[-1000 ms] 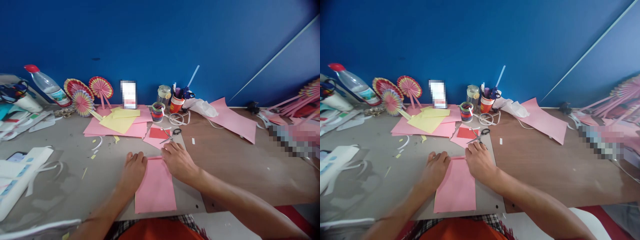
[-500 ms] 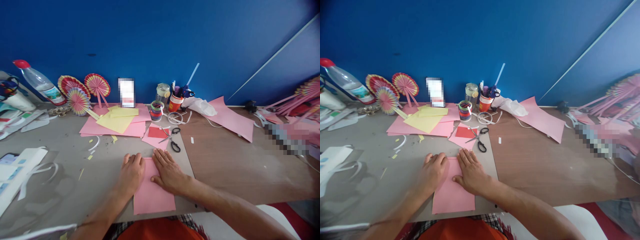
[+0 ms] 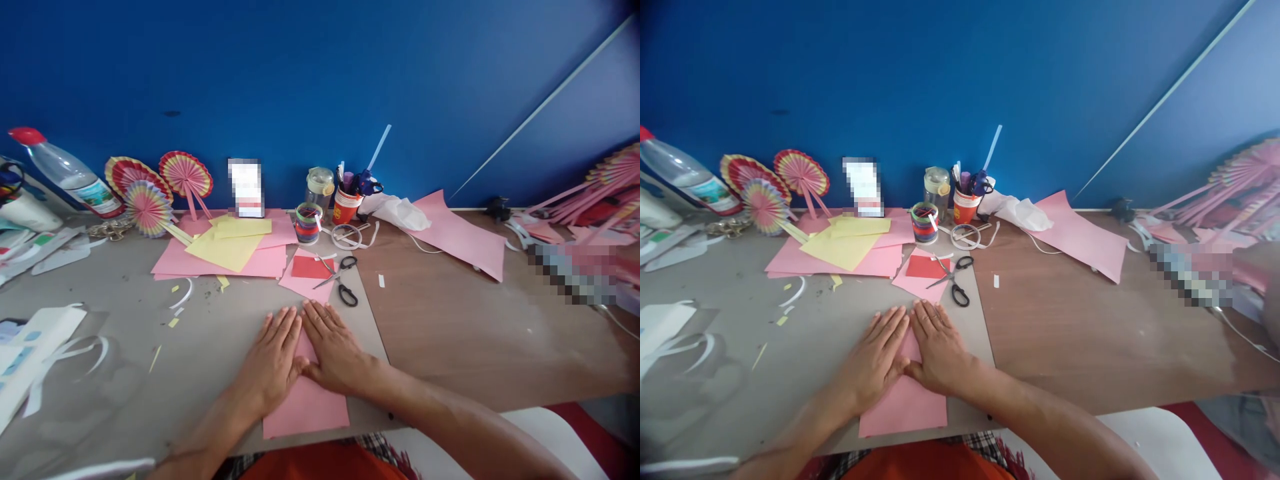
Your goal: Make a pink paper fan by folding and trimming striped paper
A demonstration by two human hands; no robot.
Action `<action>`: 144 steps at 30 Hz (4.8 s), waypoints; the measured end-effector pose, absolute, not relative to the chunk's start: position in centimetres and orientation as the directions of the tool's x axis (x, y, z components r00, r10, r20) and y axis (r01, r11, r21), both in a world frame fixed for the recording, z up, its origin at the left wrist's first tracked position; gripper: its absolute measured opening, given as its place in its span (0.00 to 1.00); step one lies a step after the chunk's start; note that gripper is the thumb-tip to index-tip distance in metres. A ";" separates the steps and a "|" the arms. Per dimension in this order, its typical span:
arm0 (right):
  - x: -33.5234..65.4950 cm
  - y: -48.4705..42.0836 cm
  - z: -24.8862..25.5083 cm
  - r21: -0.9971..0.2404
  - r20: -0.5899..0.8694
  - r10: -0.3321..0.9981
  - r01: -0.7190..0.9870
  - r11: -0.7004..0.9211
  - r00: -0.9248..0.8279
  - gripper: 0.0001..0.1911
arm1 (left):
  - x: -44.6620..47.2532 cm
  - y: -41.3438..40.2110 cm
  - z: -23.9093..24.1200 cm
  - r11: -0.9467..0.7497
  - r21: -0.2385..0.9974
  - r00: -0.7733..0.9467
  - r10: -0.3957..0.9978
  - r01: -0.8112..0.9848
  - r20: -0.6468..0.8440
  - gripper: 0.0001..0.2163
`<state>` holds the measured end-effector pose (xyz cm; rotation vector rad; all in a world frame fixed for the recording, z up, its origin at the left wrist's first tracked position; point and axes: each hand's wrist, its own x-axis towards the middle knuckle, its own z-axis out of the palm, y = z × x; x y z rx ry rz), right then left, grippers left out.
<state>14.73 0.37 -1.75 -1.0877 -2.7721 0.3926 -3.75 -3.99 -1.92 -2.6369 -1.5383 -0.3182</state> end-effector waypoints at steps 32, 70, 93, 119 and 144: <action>16.5 3.1 -0.7 -0.608 0.207 0.745 0.513 0.606 -0.634 0.22 | -5.6 -2.5 -0.9 -0.408 0.407 0.426 0.903 0.817 0.049 0.22; 13.0 4.7 3.8 -0.153 -0.326 0.743 0.808 0.569 -0.585 0.09 | -4.5 -0.2 3.2 -0.230 0.148 0.246 0.964 0.962 -0.104 0.11; 14.1 4.0 5.1 -0.234 -0.194 0.786 0.805 0.544 -0.587 0.07 | -4.8 -1.4 3.1 -0.243 0.145 0.231 0.969 0.959 0.090 0.14; 16.6 0.0 0.7 -0.063 0.250 0.516 0.519 0.853 -0.819 0.12 | -6.3 -6.5 0.9 -0.433 0.077 0.405 0.883 0.898 0.238 0.15; 16.8 0.2 0.1 -0.483 0.067 0.733 0.621 0.617 -0.677 0.10 | -7.7 -6.2 0.3 -0.256 0.383 0.241 0.966 0.887 0.087 0.13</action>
